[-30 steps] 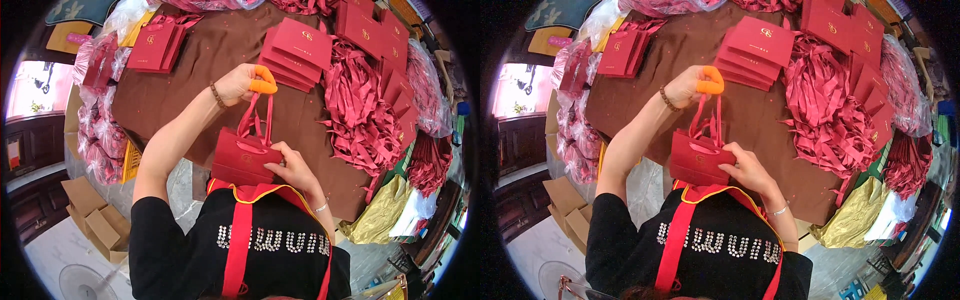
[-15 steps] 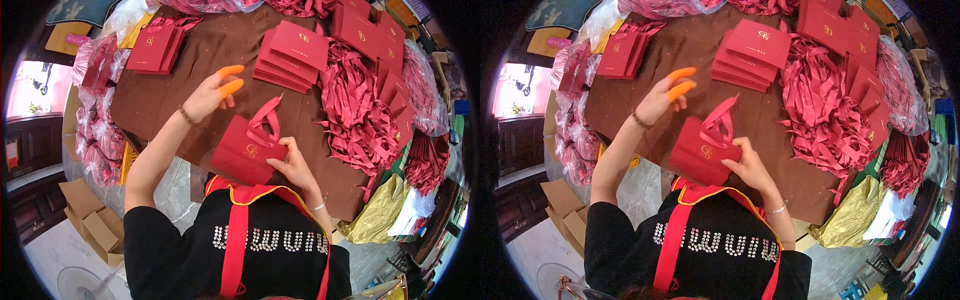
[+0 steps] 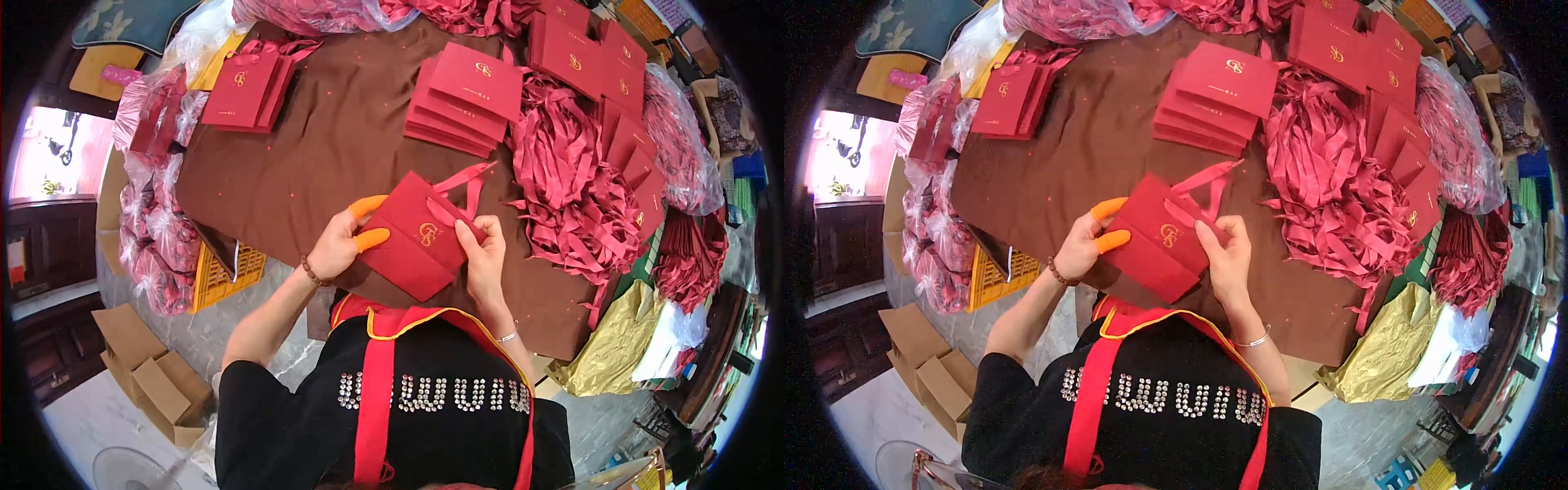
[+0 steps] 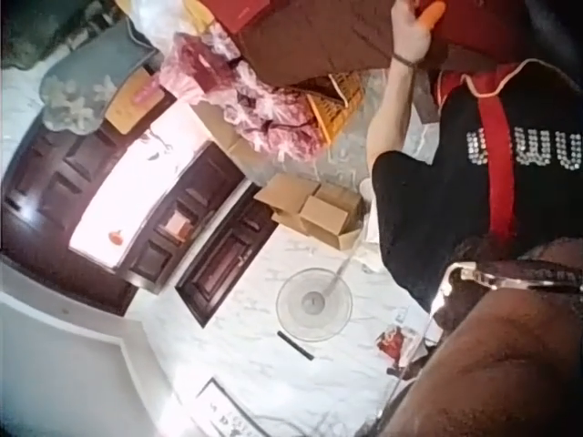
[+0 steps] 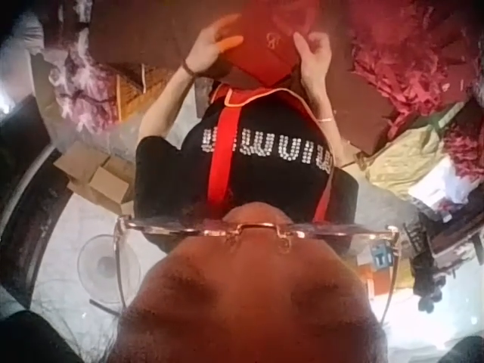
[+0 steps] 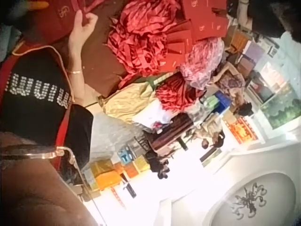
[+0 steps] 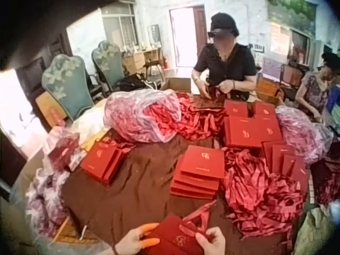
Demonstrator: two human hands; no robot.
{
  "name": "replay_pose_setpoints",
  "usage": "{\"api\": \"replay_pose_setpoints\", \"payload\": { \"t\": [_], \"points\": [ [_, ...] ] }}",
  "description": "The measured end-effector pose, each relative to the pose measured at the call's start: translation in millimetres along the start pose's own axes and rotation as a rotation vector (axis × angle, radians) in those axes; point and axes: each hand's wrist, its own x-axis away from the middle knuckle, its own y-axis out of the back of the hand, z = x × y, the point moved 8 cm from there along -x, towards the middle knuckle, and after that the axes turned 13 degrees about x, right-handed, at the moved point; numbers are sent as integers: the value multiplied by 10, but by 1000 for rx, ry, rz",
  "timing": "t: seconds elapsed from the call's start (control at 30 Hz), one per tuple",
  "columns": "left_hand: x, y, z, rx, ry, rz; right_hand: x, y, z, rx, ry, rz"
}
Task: The person threads pink ribbons through the holes of red gift bags, ties them into bows, and stacks the finished bags on the table.
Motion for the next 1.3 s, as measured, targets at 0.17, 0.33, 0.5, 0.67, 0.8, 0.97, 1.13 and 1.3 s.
{"api": "replay_pose_setpoints", "payload": {
  "t": [0.17,0.33,0.5,0.67,0.8,0.97,1.13,1.3],
  "points": [
    [96,-209,-33,178,138,12,37,163,160,110,102,-201],
    [136,-189,173,362,56,-19,10,194,260,-100,156,-194],
    [191,-357,-206,259,-18,-52,-34,48,214,-286,22,-83],
    [247,1,-620,-86,-234,-212,6,-131,115,-326,-52,138],
    [319,127,-1175,-337,-588,-418,20,103,-5,-161,-82,13],
    [477,211,-1723,-786,-899,-627,118,183,-184,-89,-186,61],
    [442,381,-2344,-1320,-1188,-687,126,280,-257,-64,-195,75],
    [-16,1252,-2202,-1906,-763,-747,128,224,-251,-61,-202,144]
  ]
}}
